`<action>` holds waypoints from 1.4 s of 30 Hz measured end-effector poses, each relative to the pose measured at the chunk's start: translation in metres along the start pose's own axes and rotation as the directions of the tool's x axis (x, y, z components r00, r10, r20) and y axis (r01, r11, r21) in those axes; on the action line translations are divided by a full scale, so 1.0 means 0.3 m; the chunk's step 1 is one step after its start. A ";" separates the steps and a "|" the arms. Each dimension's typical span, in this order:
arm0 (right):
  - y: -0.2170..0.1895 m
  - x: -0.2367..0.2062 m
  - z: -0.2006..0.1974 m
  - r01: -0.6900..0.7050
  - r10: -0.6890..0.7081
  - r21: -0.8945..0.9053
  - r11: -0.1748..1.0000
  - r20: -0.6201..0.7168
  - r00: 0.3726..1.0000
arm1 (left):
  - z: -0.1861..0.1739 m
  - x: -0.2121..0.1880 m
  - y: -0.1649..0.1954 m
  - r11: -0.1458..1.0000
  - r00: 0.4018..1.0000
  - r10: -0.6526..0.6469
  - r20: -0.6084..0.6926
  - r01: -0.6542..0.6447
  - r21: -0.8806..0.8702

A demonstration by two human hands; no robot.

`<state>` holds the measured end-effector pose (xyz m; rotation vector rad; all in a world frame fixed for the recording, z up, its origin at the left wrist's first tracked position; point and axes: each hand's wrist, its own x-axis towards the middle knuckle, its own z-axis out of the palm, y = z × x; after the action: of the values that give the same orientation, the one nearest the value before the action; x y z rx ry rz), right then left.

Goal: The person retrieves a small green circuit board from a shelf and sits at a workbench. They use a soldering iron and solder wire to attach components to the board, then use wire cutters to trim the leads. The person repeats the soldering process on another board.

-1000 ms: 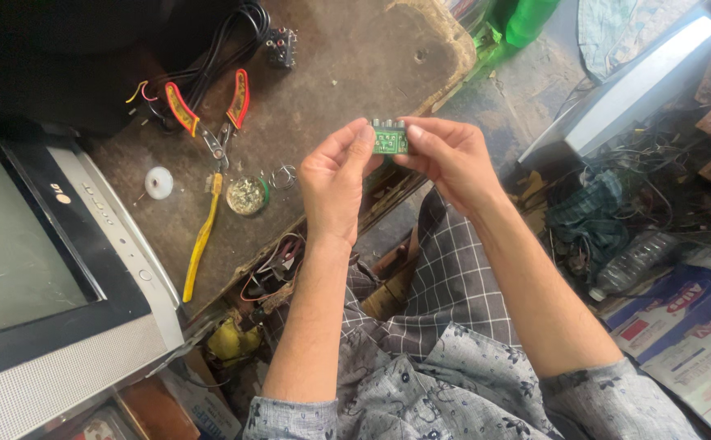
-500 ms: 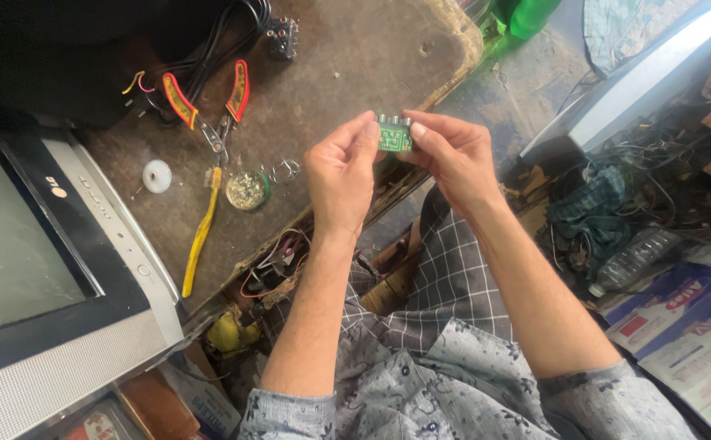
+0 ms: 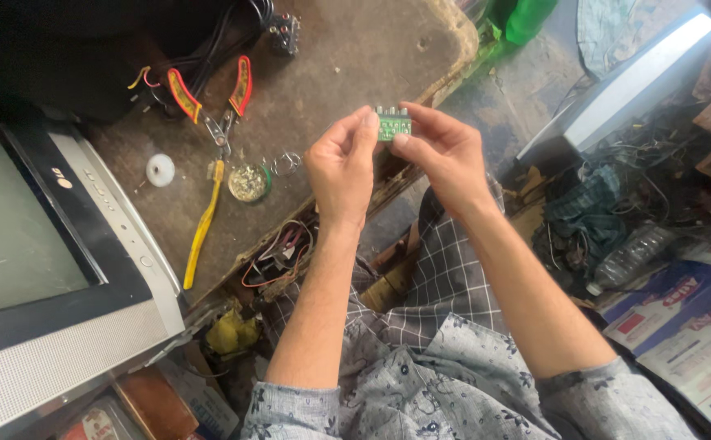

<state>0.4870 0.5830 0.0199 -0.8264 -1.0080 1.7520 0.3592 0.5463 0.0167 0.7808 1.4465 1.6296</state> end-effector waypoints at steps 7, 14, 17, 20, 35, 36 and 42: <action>0.000 -0.007 0.026 0.008 -0.004 0.083 0.996 -0.047 0.999 | 0.001 0.022 0.035 0.996 0.997 -0.076 0.011 0.076 0.036; 0.005 -0.015 0.035 0.013 -0.007 0.123 0.992 -0.045 0.999 | -0.039 0.058 0.068 0.950 0.960 -0.217 0.176 0.166 0.263; 0.011 -0.002 0.043 0.050 -0.042 0.107 0.993 -0.068 0.997 | -0.035 0.075 0.075 0.953 0.958 -0.224 0.177 0.178 0.244; 0.024 0.002 0.048 0.072 -0.065 0.064 0.995 -0.098 0.993 | -0.041 0.077 0.073 0.953 0.954 -0.245 0.173 0.203 0.225; -0.111 -0.030 0.075 0.191 -0.152 -0.469 0.862 0.121 0.981 | -0.060 0.062 0.157 0.951 0.941 -0.268 0.209 0.223 0.215; -0.116 -0.029 0.083 0.196 -0.169 -0.509 0.838 0.100 0.981 | -0.060 0.050 0.168 0.950 0.953 -0.239 0.185 0.191 0.248; -0.129 -0.010 0.160 0.200 -0.230 -0.727 0.657 0.059 0.971 | -0.103 -0.049 0.187 0.725 0.991 0.108 0.081 -0.134 0.676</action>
<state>0.4617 0.5761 0.0758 -1.1604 -1.7544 1.0843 0.3305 0.5171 0.0681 1.3285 2.0362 1.1297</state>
